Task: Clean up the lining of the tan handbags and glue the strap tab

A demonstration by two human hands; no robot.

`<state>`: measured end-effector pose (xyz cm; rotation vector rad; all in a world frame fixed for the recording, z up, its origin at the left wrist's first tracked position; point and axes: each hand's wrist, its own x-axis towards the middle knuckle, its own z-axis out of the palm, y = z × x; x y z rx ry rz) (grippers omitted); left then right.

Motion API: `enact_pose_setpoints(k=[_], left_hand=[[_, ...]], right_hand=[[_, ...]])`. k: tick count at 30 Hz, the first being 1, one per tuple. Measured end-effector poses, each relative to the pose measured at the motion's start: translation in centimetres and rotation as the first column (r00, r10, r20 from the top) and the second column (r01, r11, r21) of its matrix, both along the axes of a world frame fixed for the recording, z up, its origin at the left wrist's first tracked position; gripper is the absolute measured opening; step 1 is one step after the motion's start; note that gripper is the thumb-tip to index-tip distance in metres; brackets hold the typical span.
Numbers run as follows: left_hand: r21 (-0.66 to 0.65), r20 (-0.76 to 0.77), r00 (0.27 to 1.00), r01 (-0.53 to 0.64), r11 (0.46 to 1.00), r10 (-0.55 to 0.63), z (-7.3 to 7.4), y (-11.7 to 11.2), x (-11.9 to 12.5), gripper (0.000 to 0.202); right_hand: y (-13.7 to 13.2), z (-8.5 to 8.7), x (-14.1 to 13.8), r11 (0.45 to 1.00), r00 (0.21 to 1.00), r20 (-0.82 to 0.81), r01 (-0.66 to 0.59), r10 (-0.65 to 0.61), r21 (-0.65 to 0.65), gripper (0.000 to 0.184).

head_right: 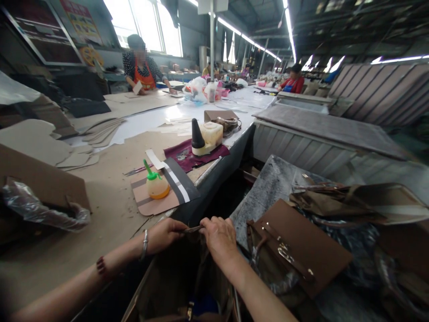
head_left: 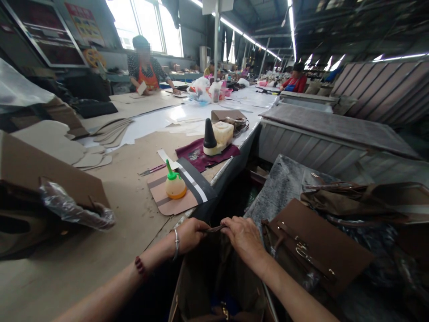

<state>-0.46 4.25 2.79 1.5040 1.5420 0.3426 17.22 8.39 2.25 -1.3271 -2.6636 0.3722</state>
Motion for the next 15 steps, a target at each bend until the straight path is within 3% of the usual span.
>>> enact_pose_setpoints(k=[11, 15], left_hand=[[-0.090, 0.090, 0.995, -0.032, 0.995, 0.040, -0.46, 0.20, -0.40, 0.030], [-0.083, 0.221, 0.975, -0.006, 0.997, 0.024, -0.30, 0.16, -0.43, 0.034]], right_hand=[[0.15, 0.02, 0.28, 0.998, 1.000, -0.027, -0.005, 0.004, -0.070, 0.009], [0.27, -0.47, 0.30, 0.997, 0.999, -0.049, -0.004, 0.001, -0.075, 0.010]])
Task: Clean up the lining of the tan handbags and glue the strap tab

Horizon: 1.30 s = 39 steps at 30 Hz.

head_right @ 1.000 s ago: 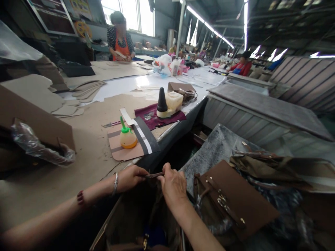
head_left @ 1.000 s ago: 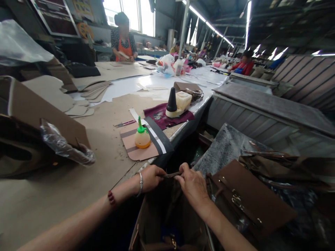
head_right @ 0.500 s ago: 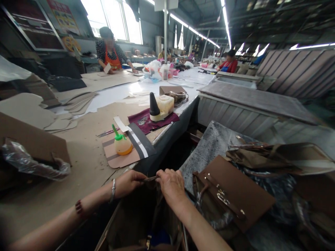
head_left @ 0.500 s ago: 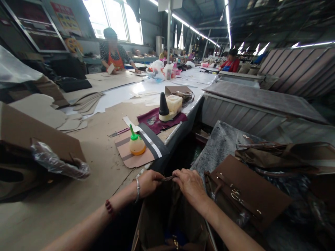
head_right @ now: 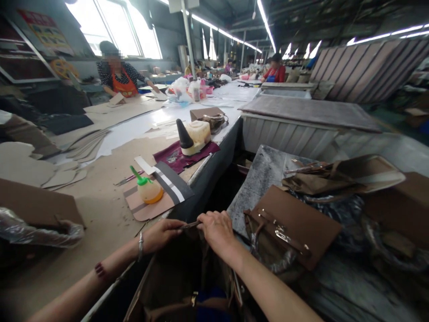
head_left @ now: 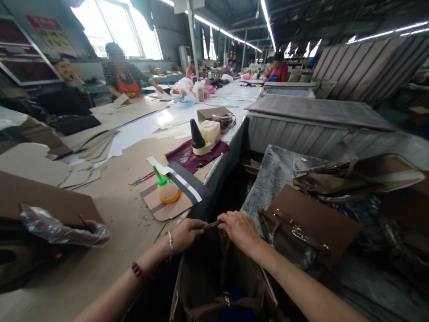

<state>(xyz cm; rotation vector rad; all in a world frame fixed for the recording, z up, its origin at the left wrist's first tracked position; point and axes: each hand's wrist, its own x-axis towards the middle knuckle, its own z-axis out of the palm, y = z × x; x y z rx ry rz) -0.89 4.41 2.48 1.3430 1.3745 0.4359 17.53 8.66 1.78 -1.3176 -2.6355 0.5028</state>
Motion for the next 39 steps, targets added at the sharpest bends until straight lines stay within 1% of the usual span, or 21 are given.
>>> enact_pose_setpoints(k=[3, 8, 12, 14, 15, 16, 17, 18, 19, 20, 21, 22, 24, 25, 29, 32, 36, 39], left_hand=[[-0.012, 0.088, 0.996, -0.019, 1.000, 0.020, 0.1, 0.0, 0.1, 0.038], [-0.082, 0.065, 0.994, -0.086, 0.993, 0.091, -0.1, 0.4, 0.6, 0.038], [-0.112, 0.065, 0.988, -0.134, 0.985, 0.142, -0.8, 0.6, 0.7, 0.038], [-0.092, 0.059, 0.988, -0.140, 0.986, 0.145, -1.2, 0.6, 0.6, 0.038], [-0.080, 0.054, 0.989, -0.136, 0.987, 0.141, -1.3, 0.6, 0.5, 0.038], [-0.070, 0.049, 0.990, -0.130, 0.989, 0.134, -1.5, 0.5, 0.4, 0.037], [-0.065, 0.043, 0.991, -0.124, 0.990, 0.127, -1.5, 0.5, 0.4, 0.037], [-0.066, 0.039, 0.992, -0.121, 0.991, 0.123, -1.5, 0.4, 0.3, 0.037], [-0.073, 0.040, 0.992, -0.120, 0.990, 0.123, -1.5, 0.4, 0.3, 0.037], [-0.076, 0.041, 0.991, -0.121, 0.990, 0.124, -1.5, 0.4, 0.3, 0.036], [-0.071, 0.037, 0.992, -0.121, 0.990, 0.124, -1.5, 0.5, 0.3, 0.036], [-0.063, 0.029, 0.992, -0.123, 0.990, 0.125, -1.4, 0.5, 0.3, 0.035], [-0.045, 0.004, 0.992, -0.128, 0.991, 0.128, -1.5, 0.6, 0.3, 0.034], [-0.039, -0.008, 0.991, -0.131, 0.991, 0.130, -1.5, 0.8, 0.2, 0.034], [0.005, -0.092, 0.986, -0.141, 0.990, 0.140, -1.8, 1.2, -0.2, 0.033], [0.045, -0.213, 0.968, -0.126, 0.991, 0.133, -1.8, 1.5, -0.4, 0.033], [0.086, -0.374, 0.921, -0.081, 0.993, 0.108, -1.3, 1.6, -0.5, 0.033], [0.115, -0.398, 0.909, -0.083, 0.990, 0.122, -1.0, 1.6, -0.4, 0.033]], right_hand=[[0.0, -0.3, -0.3, 1.000, 1.000, 0.008, 0.013, -0.013, 0.019, 0.008], [0.1, -0.2, -1.0, 0.997, 0.998, 0.018, 0.054, -0.055, 0.059, 0.010], [0.5, -0.3, -0.9, 0.993, 0.999, 0.005, 0.037, -0.037, 0.115, 0.011], [0.8, -0.7, -0.3, 0.991, 0.999, -0.038, 0.014, -0.010, 0.132, 0.017], [0.9, -1.0, 0.1, 0.992, 0.997, -0.071, 0.004, 0.005, 0.123, 0.025], [1.0, -1.3, 0.5, 0.996, 0.994, -0.111, -0.003, 0.014, 0.093, 0.036], [1.1, -1.7, 1.0, 1.000, 0.987, -0.158, -0.004, 0.008, 0.027, 0.047], [1.3, -2.1, 1.4, 0.998, 0.980, -0.201, -0.004, -0.009, -0.065, 0.055], [1.4, -2.5, 1.8, 0.986, 0.972, -0.233, -0.008, -0.031, -0.165, 0.058], [1.6, -2.9, 2.2, 0.967, 0.967, -0.250, -0.017, -0.049, -0.256, 0.054], [1.8, -3.3, 2.5, 0.945, 0.965, -0.254, -0.030, -0.057, -0.325, 0.044], [1.9, -3.5, 2.8, 0.929, 0.966, -0.252, -0.047, -0.051, -0.367, 0.032], [2.1, -3.9, 3.2, 0.920, 0.969, -0.246, -0.081, -0.017, -0.384, 0.008], [2.1, -4.0, 3.4, 0.918, 0.969, -0.248, -0.094, -0.006, -0.386, 0.003], [1.8, -3.7, 3.8, 0.910, 0.965, -0.257, -0.150, 0.050, -0.387, 0.013], [1.4, -3.1, 3.8, 0.901, 0.960, -0.256, -0.204, 0.108, -0.384, 0.017], [0.4, -2.4, 3.5, 0.889, 0.947, -0.282, -0.259, 0.156, -0.378, 0.021], [-0.4, -2.1, 3.2, 0.861, 0.937, -0.303, -0.295, 0.175, -0.414, 0.023]])
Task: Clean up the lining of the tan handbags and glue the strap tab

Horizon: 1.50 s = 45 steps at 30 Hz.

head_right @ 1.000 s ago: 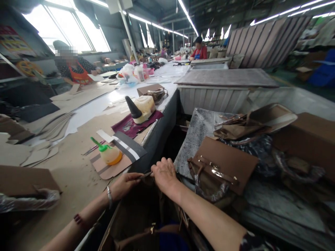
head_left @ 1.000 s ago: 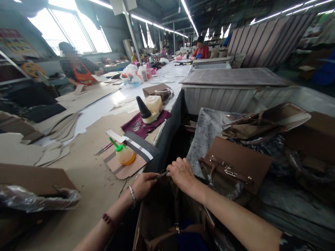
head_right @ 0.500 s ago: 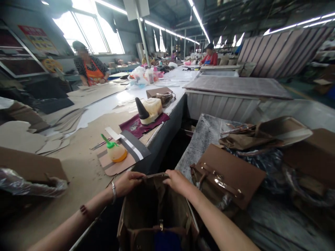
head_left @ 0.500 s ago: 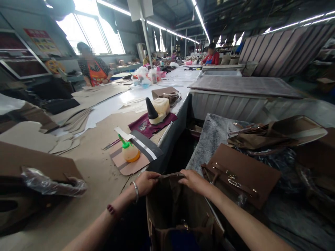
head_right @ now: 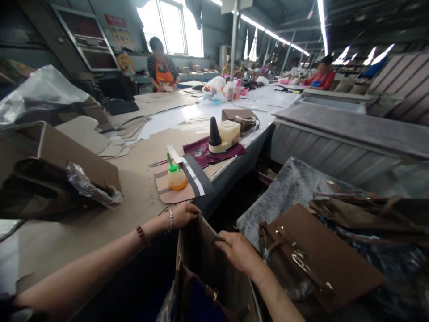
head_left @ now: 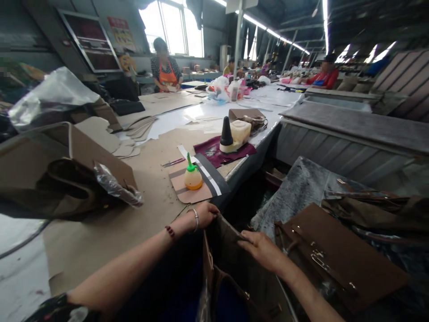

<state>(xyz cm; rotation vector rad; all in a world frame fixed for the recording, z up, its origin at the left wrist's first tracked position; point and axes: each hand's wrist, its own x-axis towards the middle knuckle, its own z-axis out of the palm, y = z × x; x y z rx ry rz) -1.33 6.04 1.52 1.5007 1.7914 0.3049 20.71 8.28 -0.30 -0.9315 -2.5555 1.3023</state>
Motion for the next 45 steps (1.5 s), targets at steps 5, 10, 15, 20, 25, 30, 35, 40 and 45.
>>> enact_pose_setpoints(k=[5, 10, 15, 20, 25, 30, 35, 40, 45], left_hand=[[0.019, 0.002, 1.000, 0.031, 0.999, -0.031, 0.2, -0.4, -0.1, 0.034], [0.012, -0.005, 0.998, 0.059, 0.998, -0.059, 0.3, -0.8, -0.3, 0.039], [0.009, -0.055, 0.996, 0.067, 0.998, -0.066, 0.6, -0.7, -0.2, 0.041], [0.003, -0.066, 0.996, 0.066, 0.998, -0.065, 1.2, -0.7, 0.0, 0.043], [0.004, -0.070, 0.996, 0.053, 0.999, -0.053, 1.3, -0.6, 0.1, 0.044], [0.003, -0.074, 0.996, 0.048, 0.999, -0.047, 1.0, -0.1, 0.3, 0.044], [-0.007, -0.053, 0.997, 0.050, 0.999, -0.050, 0.9, 0.1, 0.3, 0.040], [-0.017, 0.007, 0.997, 0.076, 0.997, -0.076, 0.8, 0.0, 0.1, 0.039], [-0.016, 0.037, 0.995, 0.094, 0.995, -0.093, 0.5, -0.1, -0.1, 0.033]], right_hand=[[-1.1, -0.5, -0.6, 0.989, 0.998, -0.050, -0.046, 0.040, -0.137, 0.022], [-1.6, -0.6, -0.8, 0.986, 0.999, -0.014, -0.033, 0.031, -0.162, 0.020], [-1.9, -0.1, -0.8, 0.996, 0.999, 0.007, 0.043, -0.043, -0.072, 0.030], [-1.4, 0.2, -0.7, 0.999, 0.999, 0.016, 0.042, -0.042, 0.019, 0.031], [-1.2, 1.1, -1.7, 0.982, 0.993, 0.118, -0.048, 0.027, 0.180, 0.023], [-2.2, 1.0, -3.7, 0.884, 0.922, 0.381, -0.121, -0.068, 0.451, 0.016], [-1.7, -0.5, -3.6, 0.888, 0.928, 0.363, -0.099, -0.080, 0.448, 0.030], [0.0, -1.3, -2.2, 0.984, 0.991, 0.135, -0.040, 0.016, 0.176, 0.034], [1.2, -1.3, -2.3, 0.999, 0.999, 0.027, -0.030, 0.031, -0.023, 0.029]])
